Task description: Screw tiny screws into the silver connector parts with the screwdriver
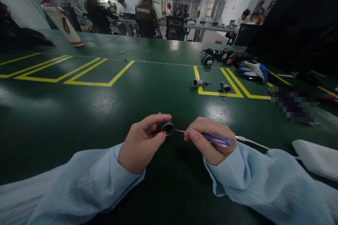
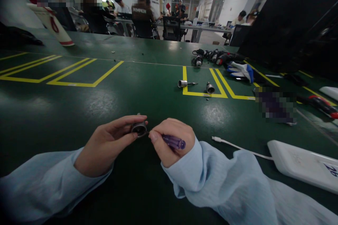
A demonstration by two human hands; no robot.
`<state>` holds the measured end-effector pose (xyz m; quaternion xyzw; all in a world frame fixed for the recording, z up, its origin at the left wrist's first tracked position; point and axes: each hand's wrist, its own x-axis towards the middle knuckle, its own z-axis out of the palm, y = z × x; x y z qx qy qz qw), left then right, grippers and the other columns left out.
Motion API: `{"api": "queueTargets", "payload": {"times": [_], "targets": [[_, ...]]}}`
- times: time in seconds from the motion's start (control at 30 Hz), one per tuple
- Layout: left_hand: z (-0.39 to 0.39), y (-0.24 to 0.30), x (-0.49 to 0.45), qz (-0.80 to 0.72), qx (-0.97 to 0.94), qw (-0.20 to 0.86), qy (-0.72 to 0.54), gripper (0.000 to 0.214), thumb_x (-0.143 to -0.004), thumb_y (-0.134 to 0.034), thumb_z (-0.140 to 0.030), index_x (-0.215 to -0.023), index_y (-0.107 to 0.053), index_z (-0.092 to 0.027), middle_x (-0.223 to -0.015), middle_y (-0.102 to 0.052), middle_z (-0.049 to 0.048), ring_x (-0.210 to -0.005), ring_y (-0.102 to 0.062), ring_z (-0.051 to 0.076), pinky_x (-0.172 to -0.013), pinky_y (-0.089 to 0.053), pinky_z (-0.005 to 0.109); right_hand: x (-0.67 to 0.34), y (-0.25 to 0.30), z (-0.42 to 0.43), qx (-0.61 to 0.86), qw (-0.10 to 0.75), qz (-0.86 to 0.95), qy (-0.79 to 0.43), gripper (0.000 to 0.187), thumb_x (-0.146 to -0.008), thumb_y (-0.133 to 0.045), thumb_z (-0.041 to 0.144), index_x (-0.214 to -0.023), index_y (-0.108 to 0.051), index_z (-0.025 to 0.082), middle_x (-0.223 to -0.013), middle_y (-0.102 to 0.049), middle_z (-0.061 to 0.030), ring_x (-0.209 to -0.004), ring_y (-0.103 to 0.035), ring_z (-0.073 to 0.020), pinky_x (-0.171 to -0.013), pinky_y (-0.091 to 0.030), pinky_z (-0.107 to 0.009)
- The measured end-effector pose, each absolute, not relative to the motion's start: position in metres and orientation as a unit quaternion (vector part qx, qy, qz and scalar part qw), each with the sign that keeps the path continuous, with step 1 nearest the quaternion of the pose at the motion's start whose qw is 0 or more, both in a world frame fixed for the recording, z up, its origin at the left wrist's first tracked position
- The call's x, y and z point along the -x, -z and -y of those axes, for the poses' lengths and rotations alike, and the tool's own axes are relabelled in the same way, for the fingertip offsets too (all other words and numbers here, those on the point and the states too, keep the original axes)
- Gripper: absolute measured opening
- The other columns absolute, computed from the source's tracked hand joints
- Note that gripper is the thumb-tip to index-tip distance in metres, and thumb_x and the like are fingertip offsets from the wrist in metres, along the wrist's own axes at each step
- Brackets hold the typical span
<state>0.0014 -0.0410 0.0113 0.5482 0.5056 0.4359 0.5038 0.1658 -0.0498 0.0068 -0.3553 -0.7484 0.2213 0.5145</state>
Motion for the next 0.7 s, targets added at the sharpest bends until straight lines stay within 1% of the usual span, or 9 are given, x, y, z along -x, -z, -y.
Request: {"api": "queueTargets", "payload": {"times": [0.13,0.27,0.4,0.5,0.57,0.7], "targets": [[0.0419,-0.0116,-0.0024,-0.51,-0.569,0.478,-0.433,0.033,-0.059,-0.062,-0.013,-0.092,-0.064,-0.014,-0.095,-0.066,0.0066,-0.09,-0.061,0.019,-0.089,-0.045,0.034,-0.1642,-0.0074,0.0482,0.334,0.496,0.779,-0.189,0.013,-0.075,-0.049,0.011,-0.067,-0.059,0.012,-0.06,-0.061,-0.0036,-0.056,-0.054,-0.0101,-0.057,-0.044,-0.025],[0.0426,-0.0114,-0.0029,-0.501,-0.597,0.449,-0.437,0.031,-0.059,-0.06,-0.011,-0.09,-0.065,-0.014,-0.097,-0.065,0.0072,-0.09,-0.06,0.019,-0.088,-0.047,0.032,-0.1624,-0.0113,0.0504,0.326,0.47,0.804,-0.162,0.012,-0.074,-0.049,0.009,-0.067,-0.059,0.01,-0.06,-0.061,-0.0055,-0.055,-0.053,-0.0105,-0.055,-0.043,-0.024],[0.0426,-0.0108,-0.0031,-0.49,-0.619,0.434,-0.434,0.029,-0.061,-0.058,-0.01,-0.089,-0.065,-0.015,-0.103,-0.062,0.007,-0.093,-0.059,0.019,-0.084,-0.049,0.029,-0.1614,-0.0134,0.0535,0.327,0.464,0.81,-0.15,0.012,-0.074,-0.049,0.008,-0.066,-0.059,0.011,-0.06,-0.061,-0.0053,-0.055,-0.052,-0.0105,-0.055,-0.043,-0.024],[0.0425,-0.0093,-0.0028,-0.488,-0.629,0.419,-0.436,0.029,-0.061,-0.058,-0.01,-0.089,-0.065,-0.017,-0.105,-0.061,0.0062,-0.097,-0.058,0.019,-0.084,-0.049,0.028,-0.1606,-0.0118,0.0534,0.329,0.45,0.819,-0.137,0.011,-0.074,-0.049,0.009,-0.068,-0.058,0.012,-0.061,-0.062,-0.0048,-0.056,-0.053,-0.0107,-0.056,-0.044,-0.025],[0.0422,-0.0085,-0.0024,-0.492,-0.625,0.42,-0.436,0.029,-0.061,-0.058,-0.011,-0.089,-0.065,-0.017,-0.105,-0.061,0.0061,-0.098,-0.057,0.02,-0.085,-0.048,0.028,-0.1605,-0.0103,0.053,0.325,0.447,0.823,-0.129,0.011,-0.074,-0.049,0.009,-0.069,-0.058,0.012,-0.063,-0.062,-0.0051,-0.057,-0.053,-0.0109,-0.057,-0.044,-0.025],[0.0405,-0.009,-0.0016,-0.505,-0.587,0.459,-0.436,0.032,-0.06,-0.061,-0.013,-0.092,-0.063,-0.015,-0.1,-0.064,0.0069,-0.089,-0.061,0.019,-0.085,-0.048,0.031,-0.1623,-0.0099,0.0548,0.319,0.454,0.823,-0.122,0.011,-0.075,-0.049,0.009,-0.07,-0.058,0.012,-0.063,-0.062,-0.0052,-0.057,-0.054,-0.0108,-0.057,-0.045,-0.025]]}}
